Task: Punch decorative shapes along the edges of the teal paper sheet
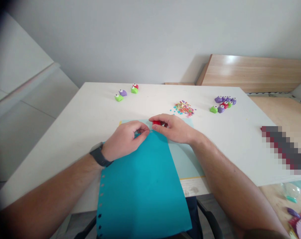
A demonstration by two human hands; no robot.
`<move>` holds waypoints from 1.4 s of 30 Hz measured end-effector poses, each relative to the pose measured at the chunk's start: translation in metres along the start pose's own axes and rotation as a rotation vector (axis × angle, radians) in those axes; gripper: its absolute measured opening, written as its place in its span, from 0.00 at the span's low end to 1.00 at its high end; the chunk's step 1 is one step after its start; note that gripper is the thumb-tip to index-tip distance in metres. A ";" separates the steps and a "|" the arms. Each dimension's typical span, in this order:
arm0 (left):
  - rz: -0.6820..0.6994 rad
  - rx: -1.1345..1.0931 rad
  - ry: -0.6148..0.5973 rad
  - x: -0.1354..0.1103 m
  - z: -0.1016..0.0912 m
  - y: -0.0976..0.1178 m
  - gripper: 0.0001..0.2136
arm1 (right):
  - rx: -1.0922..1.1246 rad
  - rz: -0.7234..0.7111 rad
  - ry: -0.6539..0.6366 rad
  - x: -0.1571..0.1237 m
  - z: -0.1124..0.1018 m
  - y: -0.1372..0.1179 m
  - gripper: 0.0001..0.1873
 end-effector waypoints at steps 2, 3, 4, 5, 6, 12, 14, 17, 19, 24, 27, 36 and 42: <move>-0.002 0.002 -0.002 0.000 0.000 0.000 0.07 | -0.018 0.000 0.001 0.000 0.000 -0.001 0.22; -0.002 0.002 -0.002 0.000 0.000 0.000 0.07 | -0.020 -0.002 0.000 0.000 0.000 -0.001 0.22; -0.003 0.002 -0.003 0.000 0.000 0.000 0.07 | -0.017 -0.003 -0.002 0.000 0.000 -0.001 0.22; -0.004 0.001 -0.004 0.000 0.000 -0.001 0.07 | -0.010 -0.005 -0.003 0.000 0.000 -0.001 0.22; -0.006 -0.002 -0.005 0.000 0.001 -0.001 0.07 | 0.000 -0.008 -0.003 0.000 -0.001 -0.001 0.22; -0.009 -0.011 -0.004 0.000 0.001 -0.001 0.07 | 0.023 -0.002 0.016 -0.001 -0.003 0.001 0.22; -0.012 -0.012 -0.004 0.000 0.001 -0.001 0.07 | 0.019 -0.004 0.018 -0.001 -0.003 0.002 0.22; -0.015 -0.012 -0.005 0.000 0.001 -0.001 0.07 | 0.013 -0.008 0.014 -0.001 -0.002 0.003 0.21; -0.011 -0.013 -0.007 0.000 0.002 -0.001 0.07 | 0.010 -0.006 0.012 -0.001 -0.002 0.002 0.21; -0.014 -0.009 -0.006 0.000 0.001 -0.002 0.07 | -0.013 -0.004 0.020 0.000 -0.003 0.000 0.21; -0.014 -0.008 -0.005 0.000 0.001 -0.001 0.07 | -0.008 -0.018 0.012 -0.001 -0.002 0.000 0.21; -0.017 0.000 -0.009 0.000 0.001 -0.001 0.07 | 0.015 0.001 -0.012 0.000 0.001 0.003 0.22; -0.013 0.006 -0.005 0.000 0.001 -0.001 0.07 | 0.031 0.006 -0.023 0.000 0.003 0.005 0.23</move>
Point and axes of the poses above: each hand's wrist, its own x-axis towards the middle knuckle, its own z-axis out of the palm, y = z × x, the point moved 8 cm from there along x, towards the middle knuckle, and after that the axes turned 1 degree about -x, right-handed, at the moved point
